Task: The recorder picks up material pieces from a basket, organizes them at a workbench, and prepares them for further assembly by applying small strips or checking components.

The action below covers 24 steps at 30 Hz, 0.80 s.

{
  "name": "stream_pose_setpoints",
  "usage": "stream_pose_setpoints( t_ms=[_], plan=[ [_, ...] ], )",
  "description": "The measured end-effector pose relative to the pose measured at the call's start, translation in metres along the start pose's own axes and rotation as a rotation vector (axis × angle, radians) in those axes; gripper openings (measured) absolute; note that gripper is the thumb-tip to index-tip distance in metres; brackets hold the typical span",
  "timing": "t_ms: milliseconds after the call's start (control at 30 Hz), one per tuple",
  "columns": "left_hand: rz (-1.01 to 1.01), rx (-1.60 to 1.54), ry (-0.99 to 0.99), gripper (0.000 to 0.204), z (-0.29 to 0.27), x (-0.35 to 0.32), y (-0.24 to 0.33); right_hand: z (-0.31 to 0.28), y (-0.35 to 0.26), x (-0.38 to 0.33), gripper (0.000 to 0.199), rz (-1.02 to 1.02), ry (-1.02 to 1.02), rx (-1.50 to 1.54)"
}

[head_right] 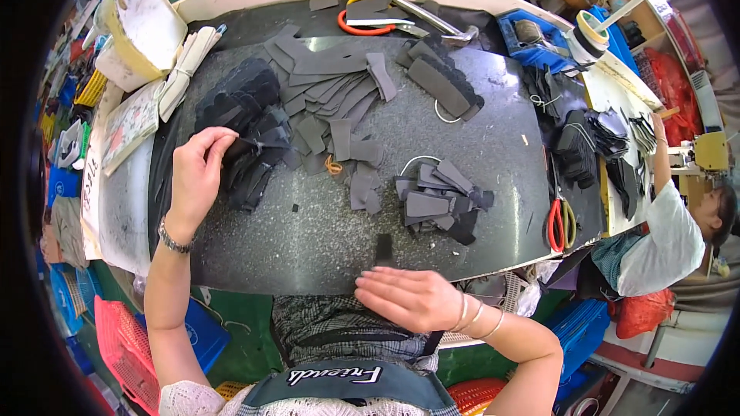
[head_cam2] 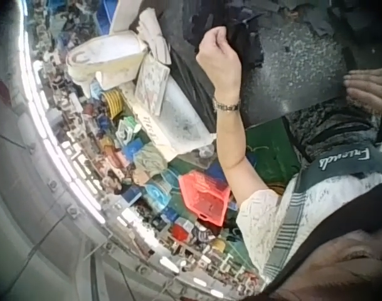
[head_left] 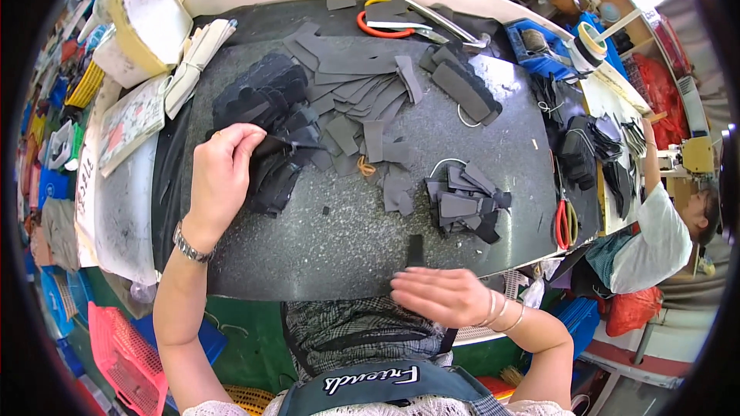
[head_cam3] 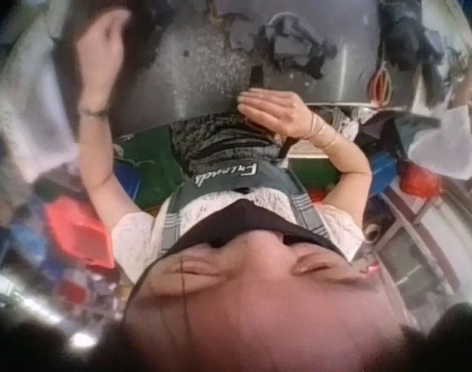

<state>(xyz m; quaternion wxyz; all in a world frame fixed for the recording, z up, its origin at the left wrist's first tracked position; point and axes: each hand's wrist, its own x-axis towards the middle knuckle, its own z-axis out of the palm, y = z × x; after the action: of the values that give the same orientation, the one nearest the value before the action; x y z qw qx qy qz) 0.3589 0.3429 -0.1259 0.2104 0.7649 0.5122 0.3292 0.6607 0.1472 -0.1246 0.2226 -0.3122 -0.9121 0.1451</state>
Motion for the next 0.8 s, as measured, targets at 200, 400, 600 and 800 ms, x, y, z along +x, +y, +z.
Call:
stream_pose_setpoints(
  t_ms=[200, 400, 600, 800],
  plan=[
    [0.275, 0.06, 0.002, 0.01, -0.001, -0.016, 0.015, -0.085, 0.057, 0.022, 0.028, 0.999, 0.195, -0.046],
    [0.211, 0.041, 0.016, 0.008, 0.003, -0.006, 0.01, 0.001, 0.055, 0.14, 0.038, -0.016, 0.16, -0.109],
    [0.278, 0.153, 0.778, 0.017, -0.046, -0.025, 0.036, 0.048, 0.072, 0.175, 0.046, 0.05, 0.005, -0.441],
    [0.573, 0.097, -0.419, 0.043, 0.022, -0.111, 0.058, -0.038, 0.17, 0.137, 0.051, 0.65, 0.441, -0.335]
  ],
)
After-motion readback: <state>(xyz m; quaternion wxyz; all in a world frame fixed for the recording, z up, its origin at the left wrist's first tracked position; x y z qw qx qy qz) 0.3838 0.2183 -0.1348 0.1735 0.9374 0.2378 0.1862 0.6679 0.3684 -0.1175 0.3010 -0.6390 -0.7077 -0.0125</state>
